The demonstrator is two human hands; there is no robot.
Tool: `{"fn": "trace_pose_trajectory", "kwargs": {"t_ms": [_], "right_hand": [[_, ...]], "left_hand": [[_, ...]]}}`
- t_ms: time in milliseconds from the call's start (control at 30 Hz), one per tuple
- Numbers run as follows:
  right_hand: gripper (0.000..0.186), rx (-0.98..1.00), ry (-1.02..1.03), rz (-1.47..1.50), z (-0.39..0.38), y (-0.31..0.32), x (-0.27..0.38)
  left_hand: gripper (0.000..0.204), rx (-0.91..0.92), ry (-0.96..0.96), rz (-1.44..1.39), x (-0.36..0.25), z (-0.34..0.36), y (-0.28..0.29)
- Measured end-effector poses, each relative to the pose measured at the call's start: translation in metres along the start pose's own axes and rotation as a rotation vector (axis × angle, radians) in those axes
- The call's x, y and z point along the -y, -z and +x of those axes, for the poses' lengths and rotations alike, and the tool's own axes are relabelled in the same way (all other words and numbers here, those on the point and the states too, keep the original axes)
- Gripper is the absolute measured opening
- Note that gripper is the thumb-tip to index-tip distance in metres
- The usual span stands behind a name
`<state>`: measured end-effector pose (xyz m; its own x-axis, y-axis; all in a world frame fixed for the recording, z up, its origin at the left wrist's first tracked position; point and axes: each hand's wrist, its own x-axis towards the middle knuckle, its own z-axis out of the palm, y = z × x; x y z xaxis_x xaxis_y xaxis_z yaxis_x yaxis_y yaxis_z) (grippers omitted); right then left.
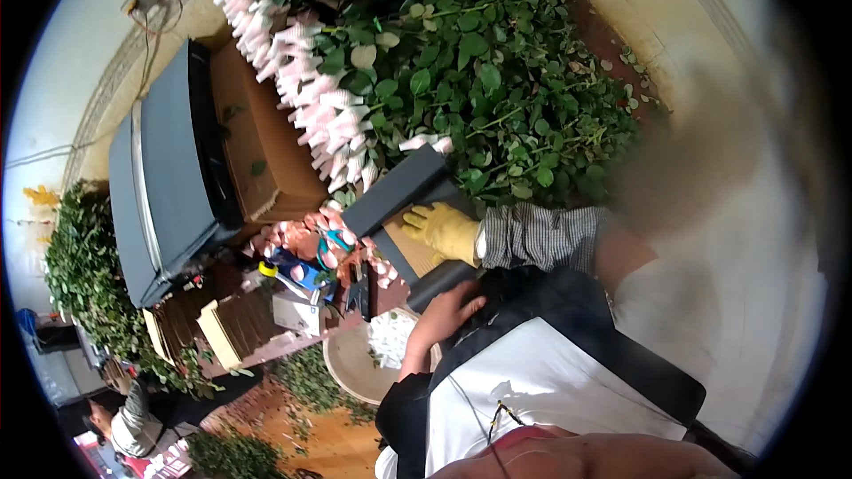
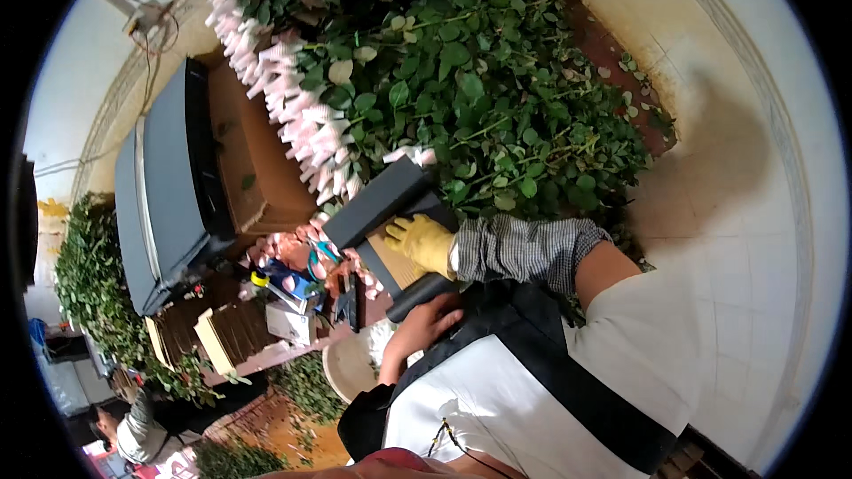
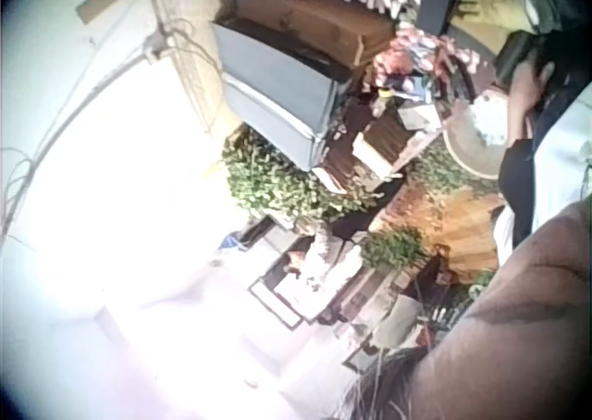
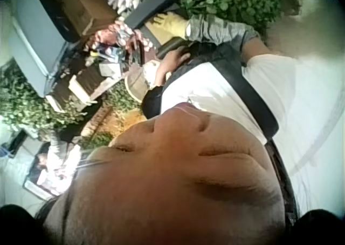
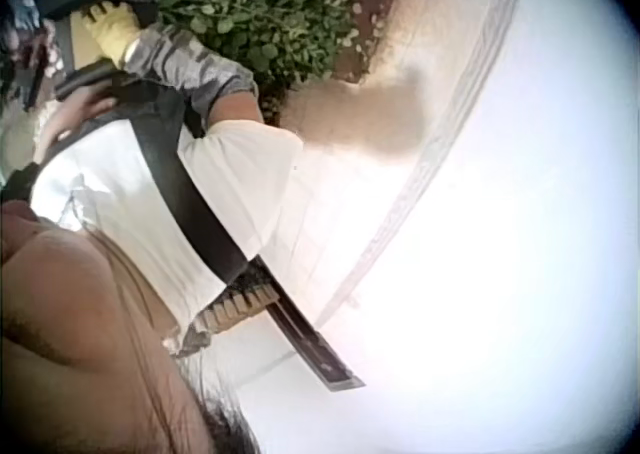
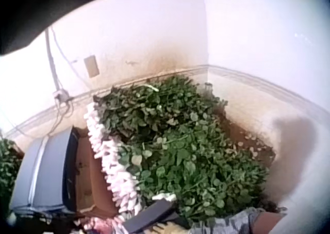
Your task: The person picks up pink roses from a large pile and places them into a grey foam holder one by one to create a floral arrangement.
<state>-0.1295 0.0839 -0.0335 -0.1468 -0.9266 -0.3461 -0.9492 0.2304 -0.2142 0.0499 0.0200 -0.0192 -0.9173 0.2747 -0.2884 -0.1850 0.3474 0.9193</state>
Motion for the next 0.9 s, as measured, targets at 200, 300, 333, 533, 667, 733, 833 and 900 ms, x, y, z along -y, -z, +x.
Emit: {"fn": "trace_pose_trajectory", "kwargs": {"t_ms": [200,300,333,533,667,733,833,900], "right_hand": [[0.073,-0.048,-0.042,-0.068,0.011,-0.030,-0.004],[0.060,-0.069,0.019,-0.097,0.023,-0.026,0.018],[0.058,-0.075,0.023,-0.081,0.019,-0.020,0.016],[0.041,-0.148,0.534,1.307,-0.002,0.060,-0.095],[0.035,-1.013,-0.040,0.881,-0.003,0.190,-0.189],[0.032,-1.231,-0.332,0.006,0.013,0.201,-0.272],[0.024,-0.749,-0.600,-0.077,0.067,0.159,-0.324],[0.024,-0.960,-0.478,-0.136,0.067,0.138,-0.342]], "left_hand": [[0.032,-0.419,0.347,0.760,-0.039,0.025,0.063],[0.029,-0.308,0.406,0.865,0.015,0.026,0.049],[0.029,-0.254,0.446,0.908,0.022,0.031,0.045],[0.033,-0.314,0.403,0.759,0.010,0.052,0.042],[0.031,-0.358,0.476,0.752,0.006,0.047,0.038],[0.030,-0.358,0.459,0.766,0.001,0.052,0.037],[0.031,-0.434,0.462,0.777,0.006,0.045,0.034],[0.031,-0.443,0.457,0.759,0.003,0.049,0.032]]}}
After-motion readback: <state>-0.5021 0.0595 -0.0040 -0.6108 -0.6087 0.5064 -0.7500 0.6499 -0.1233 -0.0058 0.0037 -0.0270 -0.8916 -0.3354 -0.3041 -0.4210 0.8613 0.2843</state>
